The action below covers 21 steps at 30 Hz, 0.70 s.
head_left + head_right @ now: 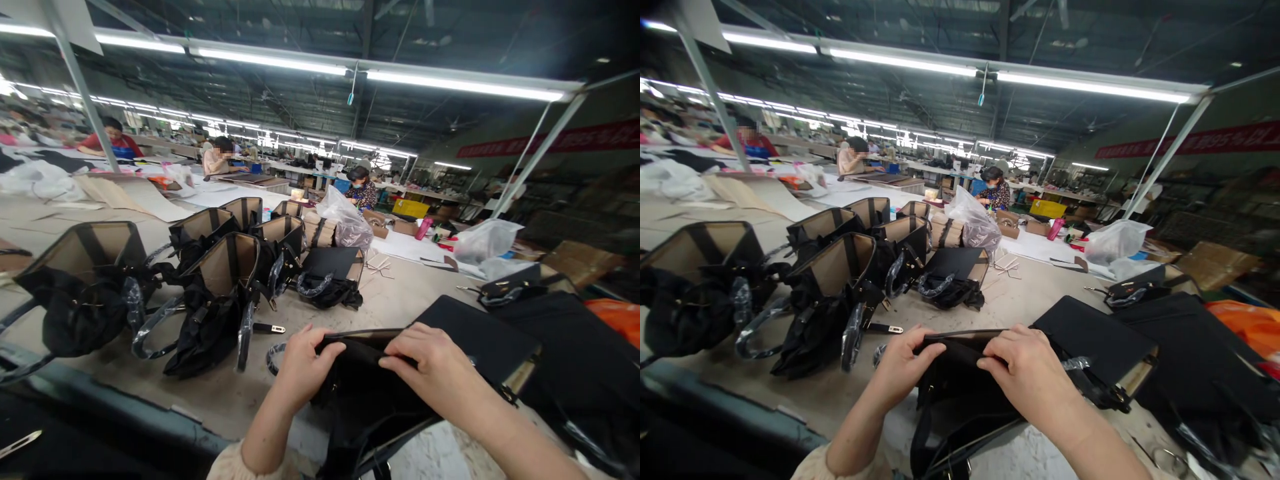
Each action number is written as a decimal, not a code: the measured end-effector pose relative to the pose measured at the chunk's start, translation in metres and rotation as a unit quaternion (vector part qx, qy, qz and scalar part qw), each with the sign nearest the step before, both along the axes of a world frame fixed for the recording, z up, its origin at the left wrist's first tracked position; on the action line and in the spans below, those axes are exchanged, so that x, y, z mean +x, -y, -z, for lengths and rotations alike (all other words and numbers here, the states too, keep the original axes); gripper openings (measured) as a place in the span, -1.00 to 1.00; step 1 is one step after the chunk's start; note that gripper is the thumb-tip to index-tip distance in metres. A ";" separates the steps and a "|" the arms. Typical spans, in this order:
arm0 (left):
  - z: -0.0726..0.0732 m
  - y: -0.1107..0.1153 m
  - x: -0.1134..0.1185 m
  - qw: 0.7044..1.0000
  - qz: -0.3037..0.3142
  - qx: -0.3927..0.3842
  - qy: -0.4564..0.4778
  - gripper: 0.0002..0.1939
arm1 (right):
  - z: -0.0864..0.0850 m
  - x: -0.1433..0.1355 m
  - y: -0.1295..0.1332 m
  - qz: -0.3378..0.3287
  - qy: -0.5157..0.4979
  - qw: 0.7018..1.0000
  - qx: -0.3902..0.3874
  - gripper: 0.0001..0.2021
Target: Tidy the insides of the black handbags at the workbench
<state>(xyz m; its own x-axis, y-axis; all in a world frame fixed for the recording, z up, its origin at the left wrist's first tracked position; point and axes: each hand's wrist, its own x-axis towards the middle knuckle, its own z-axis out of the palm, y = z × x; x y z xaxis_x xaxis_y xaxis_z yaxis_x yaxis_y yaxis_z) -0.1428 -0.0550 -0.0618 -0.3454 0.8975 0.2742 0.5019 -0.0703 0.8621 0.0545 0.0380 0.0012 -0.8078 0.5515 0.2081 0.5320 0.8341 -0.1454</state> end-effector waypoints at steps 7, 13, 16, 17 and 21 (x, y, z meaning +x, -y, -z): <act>0.006 -0.001 -0.004 1.000 0.006 -0.013 0.013 -0.83 | -0.002 0.027 0.001 -0.042 0.029 0.997 -0.059 -0.90; 0.008 0.002 -0.009 0.998 0.031 -0.025 -0.052 -0.72 | -0.019 0.042 0.011 -0.058 0.049 0.992 -0.101 -0.82; 0.009 0.003 -0.010 0.996 0.035 -0.028 -0.076 -0.66 | -0.022 0.055 0.020 -0.045 0.009 0.989 -0.140 -0.83; 0.009 0.003 -0.010 0.995 0.036 -0.031 -0.083 -0.65 | -0.021 0.061 0.022 -0.036 -0.009 0.988 -0.153 -0.83; 0.007 0.005 -0.009 0.994 0.040 -0.031 -0.100 -0.65 | -0.005 0.088 0.022 0.057 -0.131 0.980 -0.139 -0.82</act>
